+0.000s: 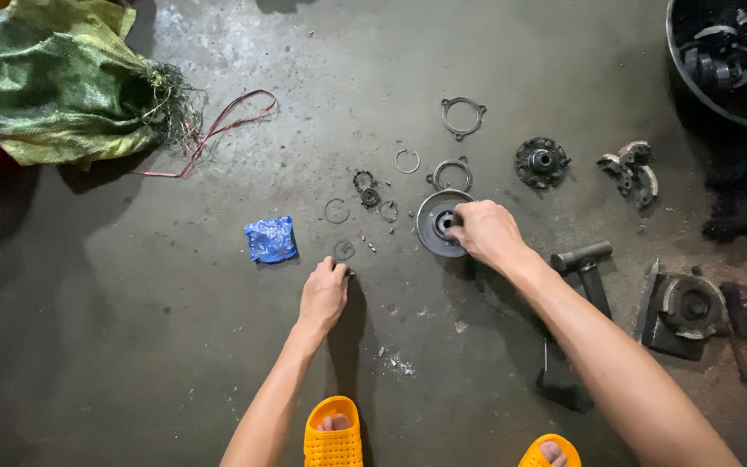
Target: Assembling motorcycle clutch components by installing gears and circlips into a housing using a metal pick
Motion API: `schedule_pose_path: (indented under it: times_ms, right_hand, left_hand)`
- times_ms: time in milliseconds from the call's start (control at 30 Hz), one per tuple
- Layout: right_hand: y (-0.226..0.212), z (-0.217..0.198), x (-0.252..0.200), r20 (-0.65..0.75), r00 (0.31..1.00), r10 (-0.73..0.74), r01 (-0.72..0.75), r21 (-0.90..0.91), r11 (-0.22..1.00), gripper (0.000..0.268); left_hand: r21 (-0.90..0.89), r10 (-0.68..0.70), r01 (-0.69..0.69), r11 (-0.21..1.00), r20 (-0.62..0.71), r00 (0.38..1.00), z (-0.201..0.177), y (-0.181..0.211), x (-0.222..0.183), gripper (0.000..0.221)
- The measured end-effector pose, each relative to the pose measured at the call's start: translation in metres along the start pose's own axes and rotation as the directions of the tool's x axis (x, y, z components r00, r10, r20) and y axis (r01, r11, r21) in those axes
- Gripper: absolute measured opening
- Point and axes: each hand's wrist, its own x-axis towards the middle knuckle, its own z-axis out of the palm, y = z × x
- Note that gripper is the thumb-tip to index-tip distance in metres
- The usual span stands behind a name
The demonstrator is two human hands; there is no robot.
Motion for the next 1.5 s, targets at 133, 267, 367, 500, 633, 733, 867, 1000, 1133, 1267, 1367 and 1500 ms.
schedule_pose_path:
  times_ms: [133,267,367,500,633,733,867,1000,1133,1267,1367,1500]
  right_hand:
    - [-0.001,-0.029,-0.028,-0.239,0.960,-0.143,0.214,0.306,0.928,0.019]
    - [-0.017,-0.041,-0.045,-0.340,0.917,-0.210,0.359,0.473,0.805,0.014]
    - [-0.036,-0.046,-0.053,-0.339,0.895,-0.289,0.444,0.620,0.646,0.018]
    - [-0.034,-0.045,-0.046,-0.368,0.863,-0.346,0.505,0.612,0.609,0.011]
    - [-0.031,-0.050,-0.047,-0.321,0.883,-0.341,0.468,0.650,0.599,0.013]
    - [-0.029,-0.045,-0.049,-0.287,0.911,-0.296,0.411,0.677,0.610,0.014]
    - [-0.014,-0.023,-0.038,-0.270,0.918,-0.289,0.395,0.668,0.631,0.012]
    - [-0.008,-0.020,-0.027,-0.317,0.891,-0.324,0.449,0.519,0.727,0.009]
    - [-0.003,-0.010,-0.016,-0.313,0.845,-0.433,0.492,0.138,0.860,0.009]
    - [0.005,0.011,-0.006,-0.286,0.837,-0.467,0.493,0.018,0.870,0.010]
    - [0.008,0.018,-0.003,-0.227,0.834,-0.503,0.493,-0.102,0.864,0.012]
    - [0.009,0.028,0.006,-0.167,0.824,-0.542,0.496,-0.252,0.831,0.011]
  left_hand:
    - [-0.277,-0.168,0.156,0.948,-0.019,0.986,-0.010,0.016,0.002,0.016]
    - [-0.631,-0.374,0.365,0.685,0.125,0.919,-0.043,0.065,0.037,0.015]
    - [-0.941,-0.324,0.302,0.151,0.242,0.915,-0.067,0.103,0.071,0.032]
    - [-0.967,-0.215,0.235,-0.098,0.251,0.944,-0.064,0.115,0.096,0.041]
    - [-0.958,-0.134,0.245,-0.151,0.265,0.955,-0.056,0.113,0.105,0.044]
    - [-0.946,-0.097,0.305,-0.107,0.316,0.944,-0.061,0.114,0.107,0.043]
    - [-0.936,-0.086,0.331,-0.115,0.342,0.936,-0.051,0.110,0.106,0.043]
    - [-0.923,-0.170,0.385,-0.018,0.382,0.908,-0.057,0.104,0.104,0.042]
    - [-0.891,-0.296,0.399,0.218,0.329,0.897,-0.065,0.083,0.090,0.033]
    - [-0.759,-0.324,0.338,0.557,0.176,0.929,-0.057,0.048,0.052,0.027]
    - [-0.695,-0.376,0.390,0.604,0.182,0.908,-0.053,0.028,0.025,0.023]
    - [-0.606,-0.408,0.452,0.655,0.220,0.886,-0.063,0.018,0.002,0.023]
